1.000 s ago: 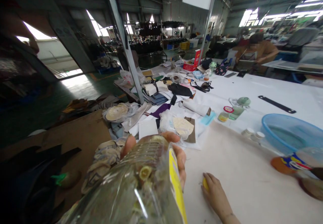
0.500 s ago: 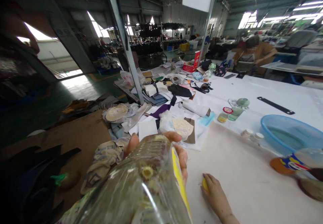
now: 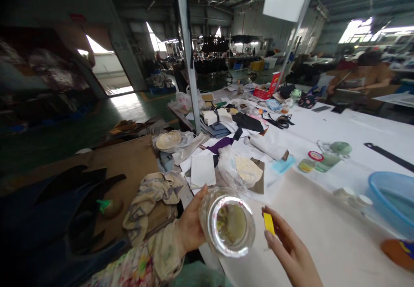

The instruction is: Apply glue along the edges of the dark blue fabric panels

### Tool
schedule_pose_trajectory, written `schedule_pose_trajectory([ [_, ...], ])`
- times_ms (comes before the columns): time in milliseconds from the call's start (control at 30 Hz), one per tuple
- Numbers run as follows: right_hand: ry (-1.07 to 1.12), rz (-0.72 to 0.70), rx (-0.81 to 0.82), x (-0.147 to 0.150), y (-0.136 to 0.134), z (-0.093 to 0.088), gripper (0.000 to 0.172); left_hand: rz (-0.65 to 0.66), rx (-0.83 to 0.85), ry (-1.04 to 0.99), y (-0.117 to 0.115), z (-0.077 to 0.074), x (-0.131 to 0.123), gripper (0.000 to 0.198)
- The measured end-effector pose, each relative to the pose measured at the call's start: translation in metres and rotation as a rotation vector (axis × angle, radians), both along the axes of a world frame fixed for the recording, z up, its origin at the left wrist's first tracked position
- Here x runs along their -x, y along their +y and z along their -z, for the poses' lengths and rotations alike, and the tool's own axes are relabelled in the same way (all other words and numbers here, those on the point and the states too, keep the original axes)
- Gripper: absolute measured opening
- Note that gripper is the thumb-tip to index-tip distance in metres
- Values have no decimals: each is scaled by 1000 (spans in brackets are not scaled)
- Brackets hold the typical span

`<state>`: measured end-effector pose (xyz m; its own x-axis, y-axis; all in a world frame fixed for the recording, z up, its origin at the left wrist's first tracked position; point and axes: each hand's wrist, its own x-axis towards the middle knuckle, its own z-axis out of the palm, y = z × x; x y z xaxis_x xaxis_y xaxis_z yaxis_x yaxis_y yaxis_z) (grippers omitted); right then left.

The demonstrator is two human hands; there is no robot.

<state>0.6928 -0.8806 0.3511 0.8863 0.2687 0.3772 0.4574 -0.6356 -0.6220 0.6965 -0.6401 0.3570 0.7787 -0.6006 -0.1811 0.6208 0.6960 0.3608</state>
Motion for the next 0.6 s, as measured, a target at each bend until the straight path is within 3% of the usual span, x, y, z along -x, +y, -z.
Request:
schedule_pose_trajectory([
  [133,-131,-259,19,6,25,-47,46,-86,-53,154,21,41,28,69],
  [267,-224,-493,172,18,81,-73,51,-184,-75,236,42,56,67,72],
  [467,-355,-851,353,26,158,-67,48,-407,-116,319,80,72,132,72],
  [600,-542,-1029,323,41,206,-51,48,-544,-127,351,105,84,178,71],
])
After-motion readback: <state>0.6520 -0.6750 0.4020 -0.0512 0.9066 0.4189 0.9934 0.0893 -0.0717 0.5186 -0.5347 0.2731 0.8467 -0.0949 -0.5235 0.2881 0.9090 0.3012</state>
